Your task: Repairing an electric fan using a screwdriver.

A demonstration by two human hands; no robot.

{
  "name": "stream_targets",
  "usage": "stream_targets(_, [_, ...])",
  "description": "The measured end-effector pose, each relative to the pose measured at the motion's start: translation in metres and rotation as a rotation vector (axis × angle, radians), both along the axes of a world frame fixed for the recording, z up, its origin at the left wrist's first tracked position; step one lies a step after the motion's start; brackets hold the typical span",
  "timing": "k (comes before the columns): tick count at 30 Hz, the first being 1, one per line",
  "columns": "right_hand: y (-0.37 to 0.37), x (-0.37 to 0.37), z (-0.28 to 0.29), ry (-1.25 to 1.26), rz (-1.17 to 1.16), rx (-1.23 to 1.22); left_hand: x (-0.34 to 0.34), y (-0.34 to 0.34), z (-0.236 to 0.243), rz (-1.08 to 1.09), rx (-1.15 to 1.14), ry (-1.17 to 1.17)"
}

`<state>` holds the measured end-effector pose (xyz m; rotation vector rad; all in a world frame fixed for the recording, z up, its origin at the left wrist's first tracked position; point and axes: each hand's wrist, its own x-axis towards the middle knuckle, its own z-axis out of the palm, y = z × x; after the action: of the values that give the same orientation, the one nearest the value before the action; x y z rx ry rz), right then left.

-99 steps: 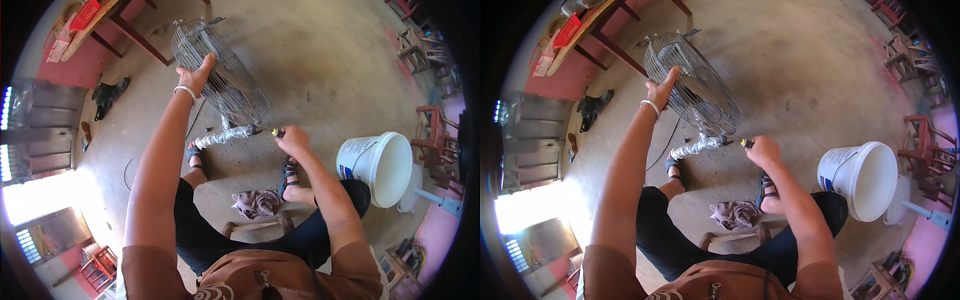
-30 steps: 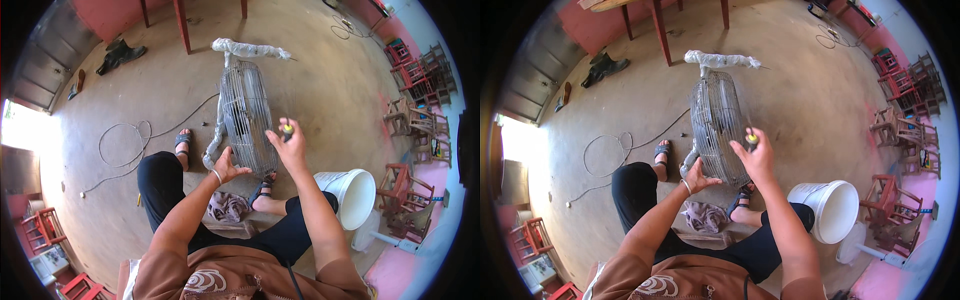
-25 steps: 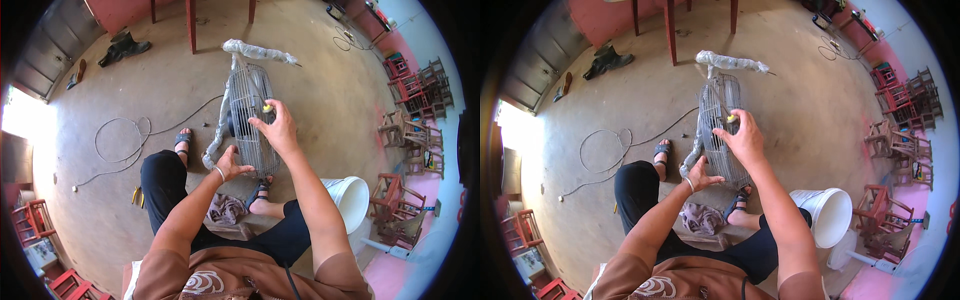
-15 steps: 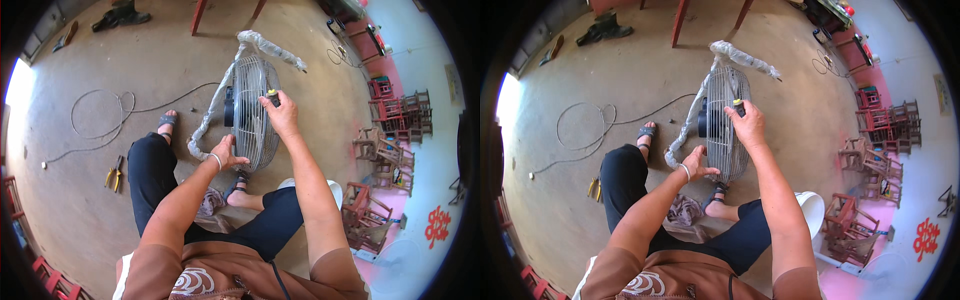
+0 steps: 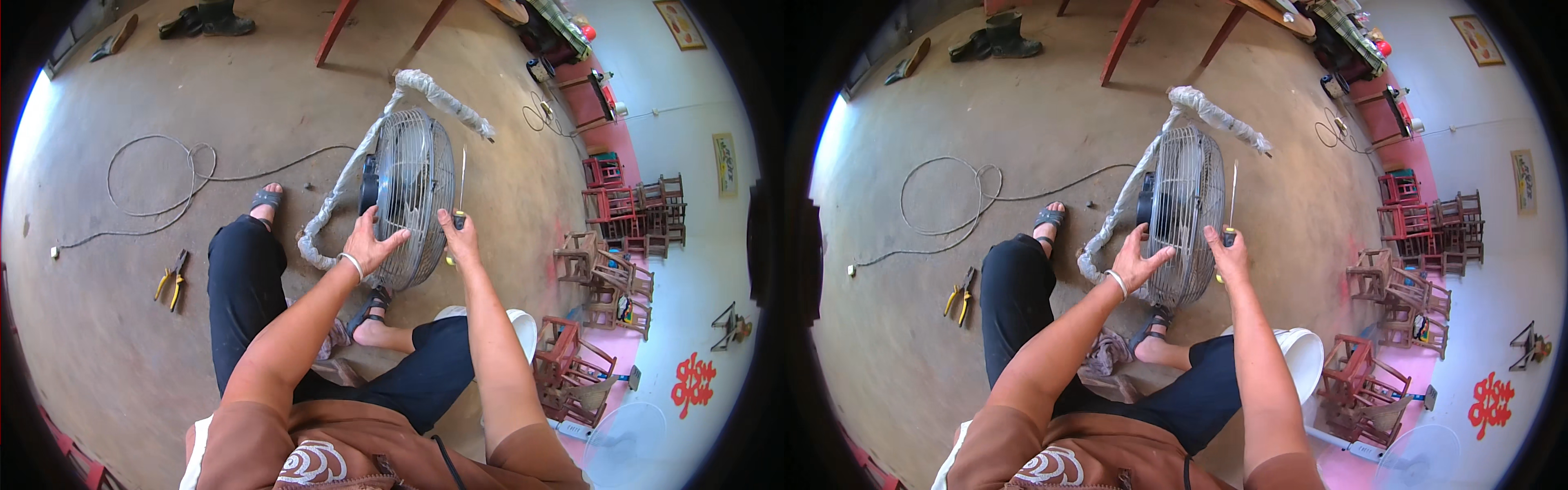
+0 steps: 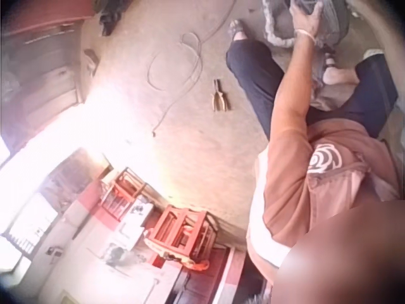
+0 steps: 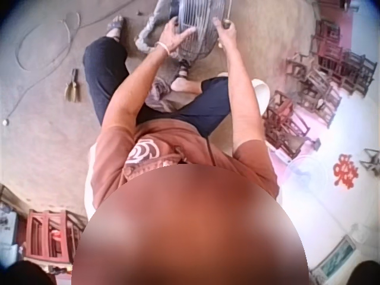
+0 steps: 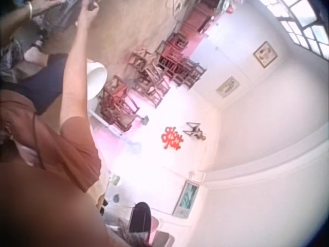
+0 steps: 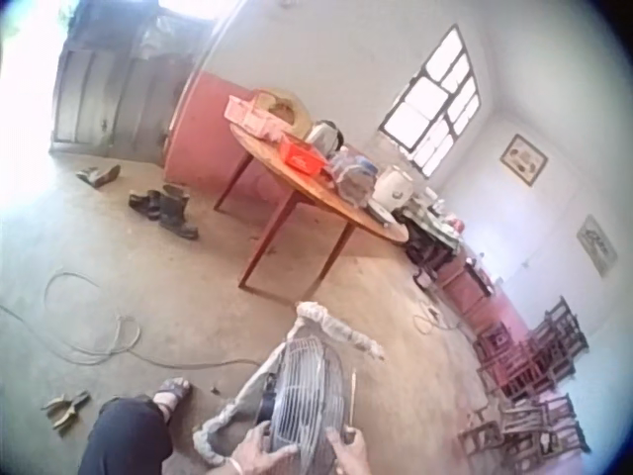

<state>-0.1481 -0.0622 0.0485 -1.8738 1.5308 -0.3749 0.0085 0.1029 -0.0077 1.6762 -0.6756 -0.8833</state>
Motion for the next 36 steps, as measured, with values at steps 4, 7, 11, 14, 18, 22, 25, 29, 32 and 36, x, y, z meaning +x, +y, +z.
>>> stream_targets(4, [0.012,-0.005,-0.002,-0.038,0.059,-0.077,0.003,-0.021,0.003,-0.002,0.057,0.096])
stream_targets(7, [0.016,-0.008,-0.01,-0.07,0.063,-0.134,-0.002,-0.023,-0.025,0.05,-0.015,0.206])
stream_targets(11, [0.021,-0.037,-0.021,-0.178,0.032,-0.059,-0.012,-0.013,-0.028,0.019,-0.107,0.219])
stream_targets(14, [0.035,-0.046,-0.009,-0.257,-0.011,0.118,-0.015,-0.008,-0.024,-0.022,-0.075,0.183])
stream_targets(18, [0.041,-0.06,-0.013,-0.389,-0.062,0.064,-0.023,-0.01,-0.017,-0.065,-0.044,0.134])
stream_targets(22, [0.044,-0.062,-0.015,-0.431,-0.077,0.077,-0.025,-0.009,-0.012,-0.068,-0.021,0.1])
stream_targets(25, [0.051,-0.07,-0.022,-0.382,-0.078,-0.011,-0.03,-0.006,-0.018,-0.071,-0.041,0.06])
stream_targets(29, [0.063,-0.081,-0.018,-0.444,-0.083,0.056,-0.036,0.003,-0.025,-0.136,-0.052,0.007])
stream_targets(32, [0.062,-0.101,-0.018,-0.387,-0.01,0.096,-0.045,0.01,-0.026,-0.211,-0.098,0.008])
stream_targets(36, [0.056,-0.092,0.022,-0.32,-0.029,-0.038,-0.055,0.026,-0.015,-0.317,-0.007,-0.04])
